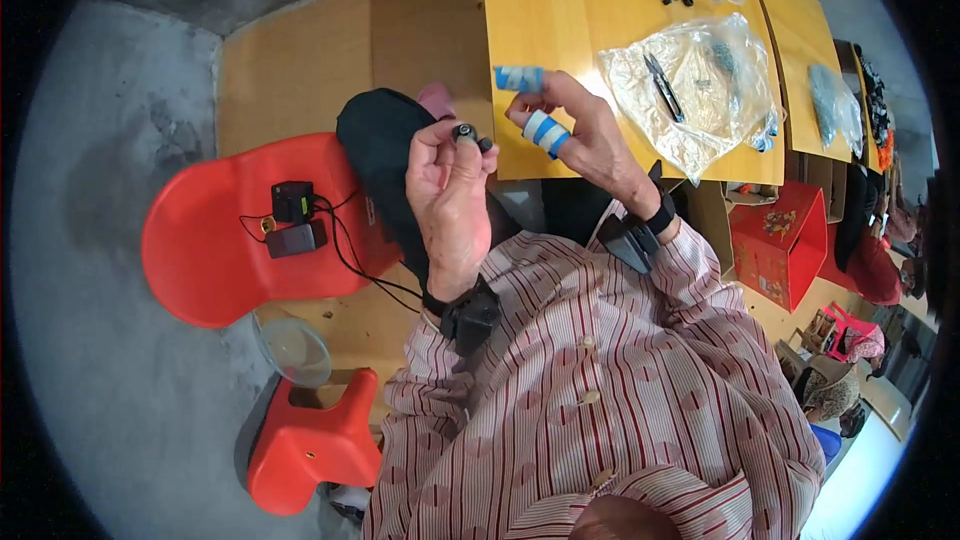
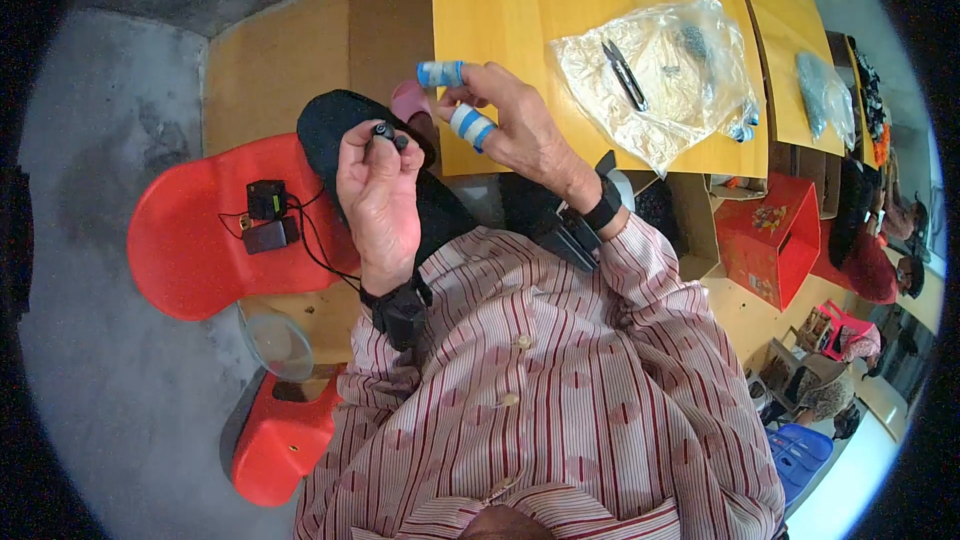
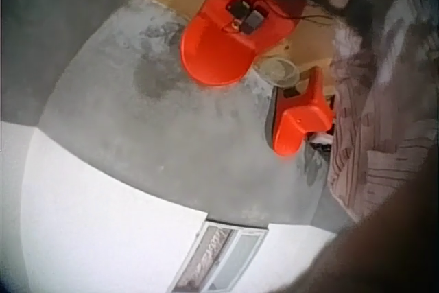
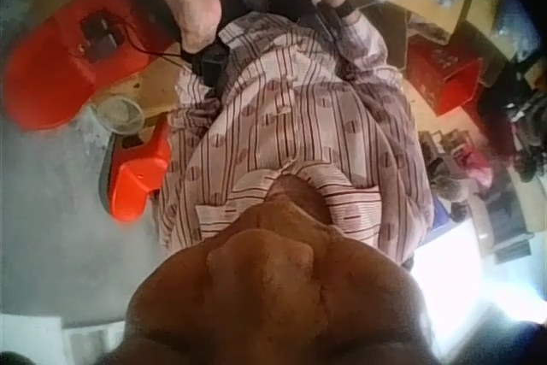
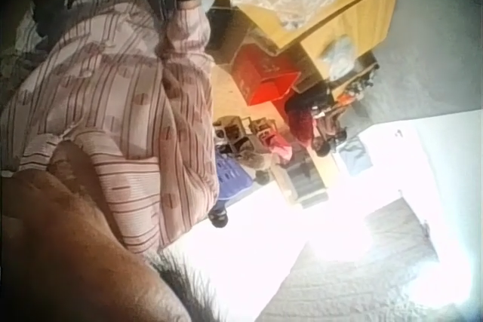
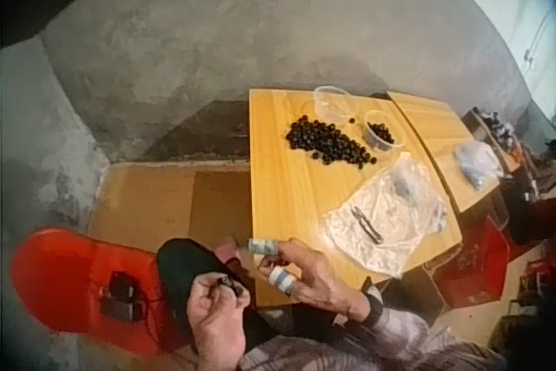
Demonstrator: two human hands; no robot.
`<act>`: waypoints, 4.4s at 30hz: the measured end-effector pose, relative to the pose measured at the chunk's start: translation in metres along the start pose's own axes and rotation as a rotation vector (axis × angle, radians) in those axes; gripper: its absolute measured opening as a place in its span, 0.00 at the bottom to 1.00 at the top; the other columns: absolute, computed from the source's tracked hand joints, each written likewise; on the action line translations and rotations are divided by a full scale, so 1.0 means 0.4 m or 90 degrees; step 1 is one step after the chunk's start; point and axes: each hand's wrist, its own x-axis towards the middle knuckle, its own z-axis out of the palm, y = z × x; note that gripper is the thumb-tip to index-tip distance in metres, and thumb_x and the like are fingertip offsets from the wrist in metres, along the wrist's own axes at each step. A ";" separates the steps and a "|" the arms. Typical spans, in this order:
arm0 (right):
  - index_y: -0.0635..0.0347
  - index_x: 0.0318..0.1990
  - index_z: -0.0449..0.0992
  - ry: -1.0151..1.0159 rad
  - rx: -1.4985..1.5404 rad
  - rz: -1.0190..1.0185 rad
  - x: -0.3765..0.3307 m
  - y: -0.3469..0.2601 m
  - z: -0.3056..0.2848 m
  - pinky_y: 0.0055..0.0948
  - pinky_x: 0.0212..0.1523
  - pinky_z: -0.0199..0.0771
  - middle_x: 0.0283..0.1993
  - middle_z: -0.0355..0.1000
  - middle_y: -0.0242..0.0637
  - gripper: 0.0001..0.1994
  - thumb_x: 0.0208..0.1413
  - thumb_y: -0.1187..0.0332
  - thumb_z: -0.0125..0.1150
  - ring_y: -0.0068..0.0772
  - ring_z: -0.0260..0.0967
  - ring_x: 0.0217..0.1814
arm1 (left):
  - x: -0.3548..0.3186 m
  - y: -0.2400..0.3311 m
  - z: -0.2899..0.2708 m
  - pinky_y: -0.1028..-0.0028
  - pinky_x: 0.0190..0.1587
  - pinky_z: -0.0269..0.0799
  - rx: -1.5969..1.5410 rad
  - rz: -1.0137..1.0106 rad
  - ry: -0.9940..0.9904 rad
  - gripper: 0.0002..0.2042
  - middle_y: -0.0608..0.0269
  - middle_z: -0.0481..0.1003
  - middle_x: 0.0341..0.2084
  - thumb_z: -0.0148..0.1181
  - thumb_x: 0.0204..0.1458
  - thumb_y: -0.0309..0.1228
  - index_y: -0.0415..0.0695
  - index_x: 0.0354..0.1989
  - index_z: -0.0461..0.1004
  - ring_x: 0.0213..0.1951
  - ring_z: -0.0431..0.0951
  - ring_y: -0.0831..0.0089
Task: The person assembles small black electronic components with blue and white connectors by hand, using small snips to aid in the assembly.
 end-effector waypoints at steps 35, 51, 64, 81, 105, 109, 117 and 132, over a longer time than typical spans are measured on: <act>0.59 0.42 0.72 -0.181 -0.425 -0.326 0.149 0.177 0.087 0.45 0.63 0.53 0.31 0.70 0.41 0.11 0.56 0.64 0.56 0.43 0.70 0.39 | -0.050 0.155 -0.260 0.73 0.43 0.66 0.122 0.228 0.226 0.07 0.62 0.71 0.33 0.54 0.56 0.23 0.42 0.43 0.68 0.36 0.71 0.75; 0.58 0.47 0.68 -0.323 -0.408 -0.120 0.594 0.309 0.493 0.45 0.38 0.71 0.36 0.73 0.49 0.19 0.44 0.67 0.56 0.54 0.71 0.40 | 0.073 0.121 -0.388 0.74 0.35 0.65 0.151 0.122 0.052 0.09 0.56 0.71 0.28 0.56 0.51 0.24 0.39 0.38 0.65 0.29 0.69 0.71; 0.58 0.45 0.70 -0.375 -0.237 0.087 0.559 0.861 0.677 0.47 0.40 0.71 0.36 0.71 0.51 0.18 0.42 0.69 0.58 0.56 0.70 0.40 | 0.138 0.101 -0.440 0.69 0.10 0.49 -0.280 0.078 -0.282 0.08 0.47 0.74 0.20 0.49 0.52 0.31 0.38 0.29 0.70 0.08 0.62 0.71; 0.51 0.49 0.68 -0.323 -0.330 -0.253 0.650 0.900 0.981 0.38 0.51 0.69 0.51 0.64 0.38 0.28 0.34 0.79 0.61 0.48 0.62 0.52 | 0.200 0.109 -0.575 0.74 0.13 0.52 -0.131 0.143 -0.267 0.10 0.59 0.74 0.21 0.52 0.52 0.38 0.45 0.28 0.73 0.14 0.65 0.77; 0.60 0.39 0.74 -0.437 -0.359 0.011 0.609 0.775 0.805 0.46 0.39 0.74 0.34 0.74 0.52 0.13 0.42 0.72 0.56 0.54 0.72 0.42 | 0.152 0.089 -0.400 0.76 0.15 0.53 -0.207 0.206 -0.412 0.10 0.65 0.74 0.23 0.54 0.51 0.41 0.49 0.27 0.73 0.16 0.67 0.78; 0.58 0.36 0.71 -0.434 -0.405 -0.067 0.674 0.657 0.689 0.43 0.36 0.72 0.33 0.73 0.50 0.12 0.39 0.70 0.56 0.54 0.72 0.37 | 0.125 0.090 -0.440 0.69 0.18 0.53 -0.162 0.100 -0.531 0.04 0.60 0.71 0.16 0.52 0.51 0.32 0.48 0.28 0.65 0.13 0.65 0.68; 0.61 0.39 0.73 -0.428 -0.528 -0.255 0.691 0.285 0.398 0.38 0.31 0.69 0.32 0.73 0.49 0.12 0.45 0.68 0.56 0.45 0.73 0.33 | 0.022 0.118 -0.292 0.69 0.34 0.62 -0.016 0.022 0.041 0.09 0.56 0.68 0.23 0.55 0.45 0.23 0.41 0.33 0.62 0.27 0.65 0.70; 0.56 0.49 0.73 -0.058 -0.346 -0.081 0.250 0.034 -0.382 0.19 0.30 0.64 0.32 0.72 0.24 0.13 0.55 0.69 0.55 0.15 0.63 0.30 | -0.035 0.075 -0.303 0.72 0.43 0.65 0.052 -0.001 0.003 0.08 0.60 0.68 0.30 0.55 0.54 0.24 0.38 0.40 0.67 0.35 0.69 0.73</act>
